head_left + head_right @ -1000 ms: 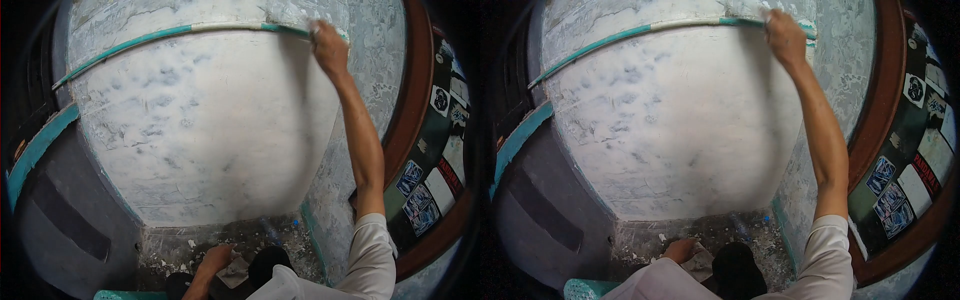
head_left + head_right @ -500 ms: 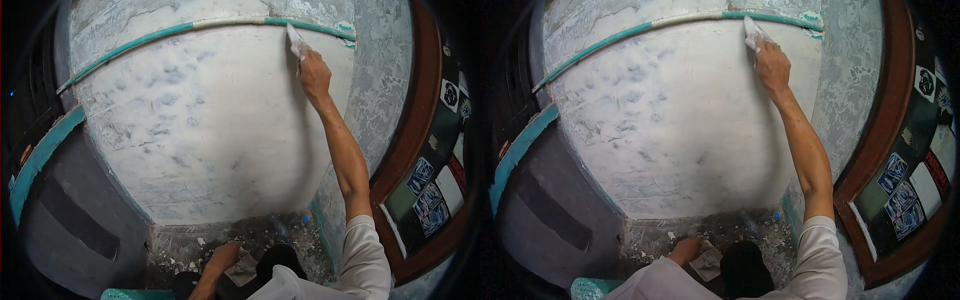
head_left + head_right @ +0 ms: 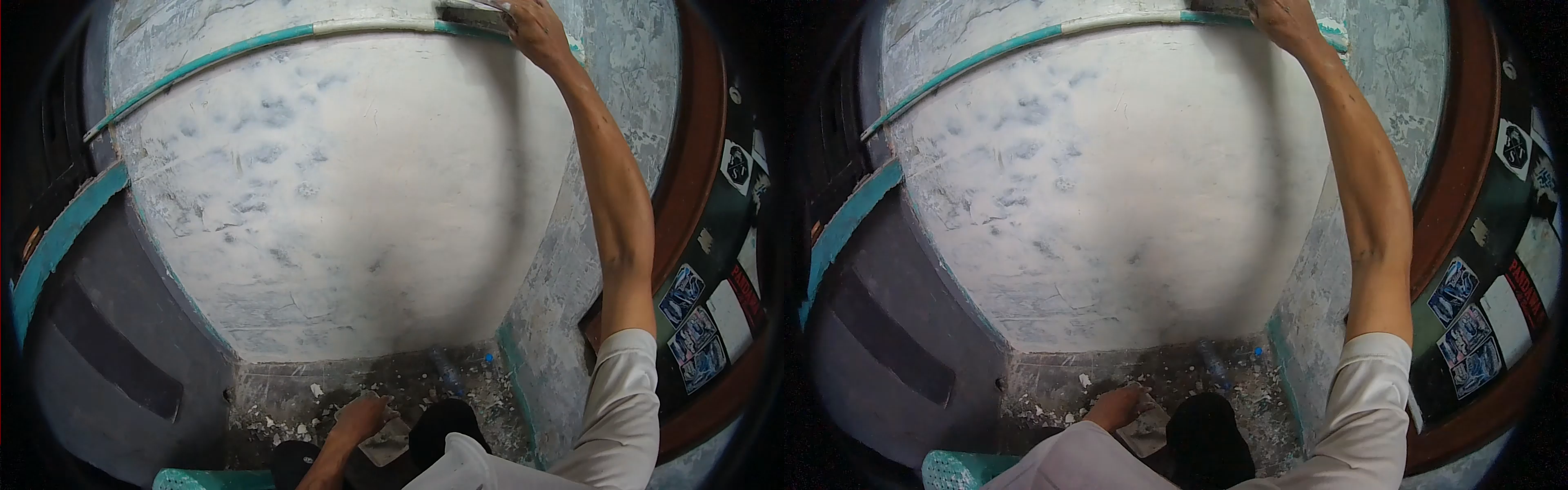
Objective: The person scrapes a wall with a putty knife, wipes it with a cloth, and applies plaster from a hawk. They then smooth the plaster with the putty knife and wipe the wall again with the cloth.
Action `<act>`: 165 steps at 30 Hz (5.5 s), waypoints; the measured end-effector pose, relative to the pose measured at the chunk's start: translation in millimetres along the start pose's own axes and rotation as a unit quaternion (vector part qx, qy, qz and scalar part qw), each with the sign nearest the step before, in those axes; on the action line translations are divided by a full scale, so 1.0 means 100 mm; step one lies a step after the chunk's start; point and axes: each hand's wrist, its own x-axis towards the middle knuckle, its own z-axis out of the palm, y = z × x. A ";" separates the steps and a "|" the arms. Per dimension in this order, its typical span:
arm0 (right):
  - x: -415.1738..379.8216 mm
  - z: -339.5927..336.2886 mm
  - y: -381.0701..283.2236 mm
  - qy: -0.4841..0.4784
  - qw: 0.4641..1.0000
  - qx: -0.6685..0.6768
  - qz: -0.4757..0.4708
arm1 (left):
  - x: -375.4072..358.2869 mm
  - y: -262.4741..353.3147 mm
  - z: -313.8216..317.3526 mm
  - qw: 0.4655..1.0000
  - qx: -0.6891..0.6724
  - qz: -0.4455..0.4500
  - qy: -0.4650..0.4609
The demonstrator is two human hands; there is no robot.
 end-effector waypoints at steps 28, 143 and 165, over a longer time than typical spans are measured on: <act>0.49 -0.29 0.56 -0.322 0.890 -0.227 -0.230 | 0.03 -0.15 0.00 0.996 -0.058 0.041 0.048; -1.11 0.31 -0.41 -0.169 0.912 -0.120 0.355 | 0.08 -0.30 0.04 0.986 -0.065 0.059 0.140; -0.57 0.99 -1.41 -0.040 0.971 -0.177 0.158 | 0.07 -0.11 -0.06 0.988 -0.072 0.056 0.122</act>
